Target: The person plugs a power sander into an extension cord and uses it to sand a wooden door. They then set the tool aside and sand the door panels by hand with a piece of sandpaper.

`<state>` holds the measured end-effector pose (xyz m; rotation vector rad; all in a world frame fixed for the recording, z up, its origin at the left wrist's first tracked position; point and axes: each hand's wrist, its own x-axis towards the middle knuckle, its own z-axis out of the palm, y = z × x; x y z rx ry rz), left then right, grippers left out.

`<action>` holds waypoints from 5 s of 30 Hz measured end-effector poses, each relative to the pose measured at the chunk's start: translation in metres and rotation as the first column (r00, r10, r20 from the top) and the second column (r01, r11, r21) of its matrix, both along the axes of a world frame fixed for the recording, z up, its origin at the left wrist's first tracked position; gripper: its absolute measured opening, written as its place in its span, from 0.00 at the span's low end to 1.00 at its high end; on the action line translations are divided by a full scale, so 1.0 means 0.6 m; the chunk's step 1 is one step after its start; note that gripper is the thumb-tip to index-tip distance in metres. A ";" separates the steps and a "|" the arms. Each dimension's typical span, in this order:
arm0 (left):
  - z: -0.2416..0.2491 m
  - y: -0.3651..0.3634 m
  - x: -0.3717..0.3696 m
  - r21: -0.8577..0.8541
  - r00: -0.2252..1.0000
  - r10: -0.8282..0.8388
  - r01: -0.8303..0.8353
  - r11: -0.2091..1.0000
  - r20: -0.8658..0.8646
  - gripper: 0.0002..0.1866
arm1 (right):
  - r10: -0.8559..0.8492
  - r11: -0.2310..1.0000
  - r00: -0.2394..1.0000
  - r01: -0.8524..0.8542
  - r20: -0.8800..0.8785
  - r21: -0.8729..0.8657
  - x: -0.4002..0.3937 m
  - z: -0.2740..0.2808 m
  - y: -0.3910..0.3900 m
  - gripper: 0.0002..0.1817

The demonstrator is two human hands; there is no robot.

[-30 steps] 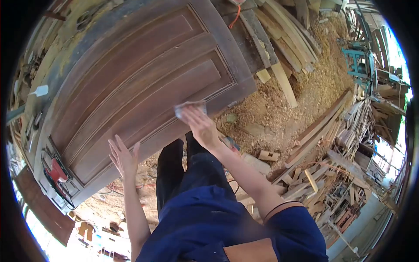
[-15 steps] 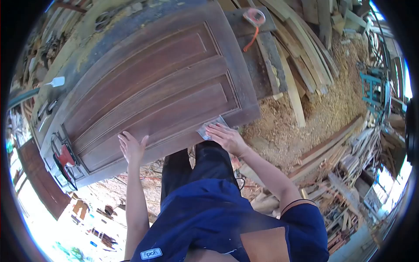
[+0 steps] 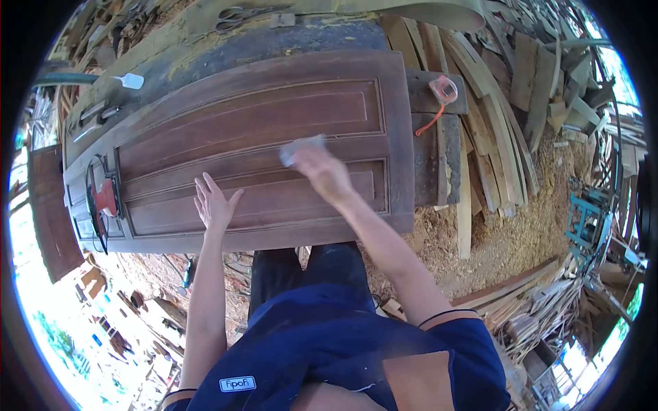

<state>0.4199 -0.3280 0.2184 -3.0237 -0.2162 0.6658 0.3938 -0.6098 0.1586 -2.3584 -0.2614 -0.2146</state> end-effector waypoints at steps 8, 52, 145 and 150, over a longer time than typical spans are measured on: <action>0.000 -0.005 0.047 0.024 0.994 0.084 -0.082 0.996 -0.069 0.61 | -0.260 0.947 0.964 0.266 0.057 -0.180 -0.003 0.014 -0.103 0.16; 0.002 0.391 -0.086 -0.404 0.903 0.250 -0.095 0.910 0.350 0.42 | -0.074 0.941 0.963 0.154 0.260 -0.302 0.417 -0.048 0.400 0.15; -0.012 0.642 -0.127 0.098 0.932 0.329 -0.317 0.943 -0.152 0.57 | -0.179 0.842 0.984 0.161 0.015 -0.515 -0.043 0.056 0.299 0.21; -0.009 0.640 -0.133 0.106 0.941 0.314 -0.302 0.947 -0.126 0.56 | -0.565 0.675 0.825 0.464 0.002 -0.574 -0.120 0.057 0.224 0.18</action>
